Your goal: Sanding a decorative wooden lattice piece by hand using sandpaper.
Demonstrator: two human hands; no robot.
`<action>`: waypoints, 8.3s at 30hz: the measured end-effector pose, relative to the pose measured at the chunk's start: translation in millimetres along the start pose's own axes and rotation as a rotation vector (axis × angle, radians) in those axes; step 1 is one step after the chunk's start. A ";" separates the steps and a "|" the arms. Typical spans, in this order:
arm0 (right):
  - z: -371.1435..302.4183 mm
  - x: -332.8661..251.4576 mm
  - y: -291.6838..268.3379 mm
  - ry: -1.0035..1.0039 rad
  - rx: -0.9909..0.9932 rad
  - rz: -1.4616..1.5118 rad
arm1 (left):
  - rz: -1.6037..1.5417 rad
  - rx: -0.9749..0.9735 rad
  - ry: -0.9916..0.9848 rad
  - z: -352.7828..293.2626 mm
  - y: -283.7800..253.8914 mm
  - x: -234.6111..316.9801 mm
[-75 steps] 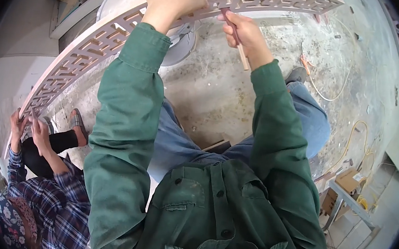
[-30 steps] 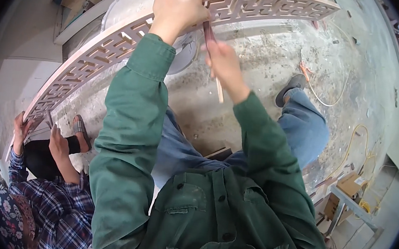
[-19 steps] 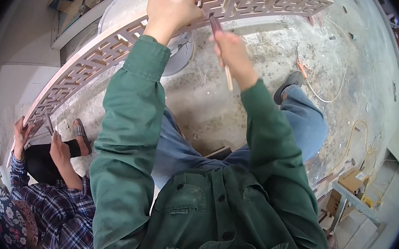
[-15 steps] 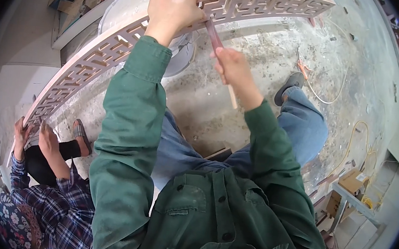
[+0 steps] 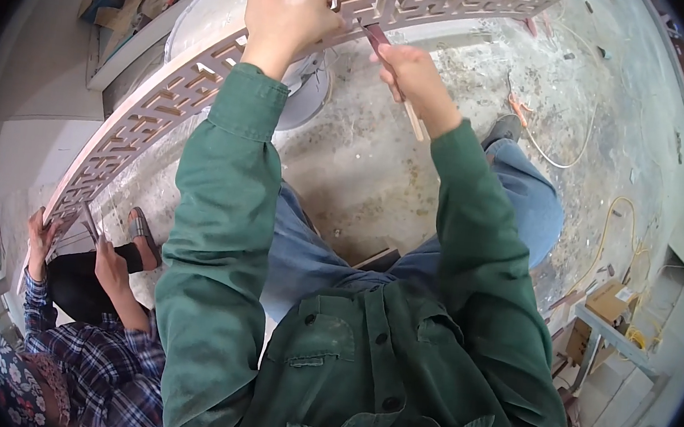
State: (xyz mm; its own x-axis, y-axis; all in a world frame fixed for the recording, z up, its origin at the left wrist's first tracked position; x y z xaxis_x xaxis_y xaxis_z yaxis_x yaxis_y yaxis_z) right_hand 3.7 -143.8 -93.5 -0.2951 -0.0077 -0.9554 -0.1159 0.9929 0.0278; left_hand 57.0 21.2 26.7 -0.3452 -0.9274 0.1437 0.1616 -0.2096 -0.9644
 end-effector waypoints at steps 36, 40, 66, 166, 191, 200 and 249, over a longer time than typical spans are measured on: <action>14.8 -114.0 -81.7 -0.638 0.172 -0.676 | 0.012 0.099 0.299 -54.0 49.3 68.6; 15.7 -116.8 -77.1 -0.480 0.210 -0.908 | 0.066 -0.056 0.300 -56.7 76.3 55.6; 9.3 -112.4 -77.3 -0.575 0.361 -0.928 | 0.089 -0.104 0.172 -70.7 31.6 49.2; -43.2 -91.4 32.2 -0.826 0.040 -1.313 | -0.182 0.176 -0.027 -32.6 -9.7 -29.8; -53.1 -114.2 37.6 -0.763 0.044 -1.336 | -0.133 0.077 -0.048 -24.0 0.4 -20.1; -77.4 -105.4 36.4 -0.608 0.068 -1.323 | -0.143 0.135 -0.053 -30.6 0.1 -22.4; -71.6 -100.7 44.6 -0.622 0.197 -1.302 | -0.117 0.235 0.015 -31.2 -7.4 -19.8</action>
State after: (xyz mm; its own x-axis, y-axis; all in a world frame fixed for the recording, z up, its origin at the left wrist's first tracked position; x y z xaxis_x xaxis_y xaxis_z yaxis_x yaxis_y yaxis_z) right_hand -39.7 -107.2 25.0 0.3711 -0.8960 -0.2438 0.1698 0.3235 -0.9309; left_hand 33.7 50.8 24.1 -0.3879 -0.8882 0.2465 0.3293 -0.3833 -0.8629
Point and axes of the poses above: each hand's wrist, its own z-axis towards the middle knuckle, its own y-axis out of the palm, x = y × z, the point moved 5 cm from there along z, towards the middle knuckle, and after that the axes turned 1 degree about -z, right-handed, at the moved point
